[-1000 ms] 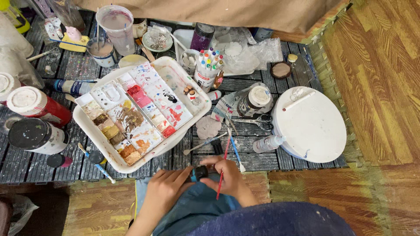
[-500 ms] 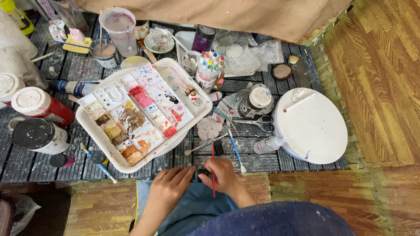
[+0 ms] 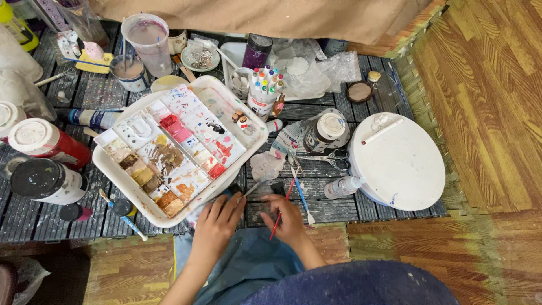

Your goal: The person paints a small figurine using a fine brush and a paint palette. They repeatedly dip the brush into the palette and apply paint to the figurine's details.

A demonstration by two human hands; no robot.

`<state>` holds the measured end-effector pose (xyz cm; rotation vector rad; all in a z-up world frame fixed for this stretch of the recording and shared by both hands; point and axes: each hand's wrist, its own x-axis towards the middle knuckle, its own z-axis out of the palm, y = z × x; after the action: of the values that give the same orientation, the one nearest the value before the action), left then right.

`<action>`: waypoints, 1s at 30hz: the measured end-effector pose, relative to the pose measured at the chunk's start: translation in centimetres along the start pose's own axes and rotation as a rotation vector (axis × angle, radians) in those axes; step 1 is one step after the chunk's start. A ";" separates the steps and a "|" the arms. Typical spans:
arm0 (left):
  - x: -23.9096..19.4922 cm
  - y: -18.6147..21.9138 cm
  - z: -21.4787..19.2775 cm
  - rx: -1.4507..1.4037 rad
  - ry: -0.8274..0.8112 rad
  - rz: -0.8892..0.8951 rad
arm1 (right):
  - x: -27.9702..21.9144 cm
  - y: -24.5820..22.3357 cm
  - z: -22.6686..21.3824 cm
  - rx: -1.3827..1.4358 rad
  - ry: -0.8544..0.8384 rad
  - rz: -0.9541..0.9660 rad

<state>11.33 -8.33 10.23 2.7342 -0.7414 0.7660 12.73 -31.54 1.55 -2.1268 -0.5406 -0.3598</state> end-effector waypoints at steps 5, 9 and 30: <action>3.5 -1.5 -2.4 -0.294 0.050 -0.205 | -1.0 0.9 0.7 0.047 0.077 -0.052; 9.1 -4.1 -1.5 -0.030 -0.011 -0.244 | -0.9 0.4 0.7 0.080 0.145 -0.102; 19.6 -10.3 10.0 0.046 -0.518 -0.450 | -1.6 0.4 -2.2 0.250 0.163 -0.252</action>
<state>35.39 -10.83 11.62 2.9973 -0.1587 -0.0235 11.40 -33.98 1.85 -1.7756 -0.7204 -0.5705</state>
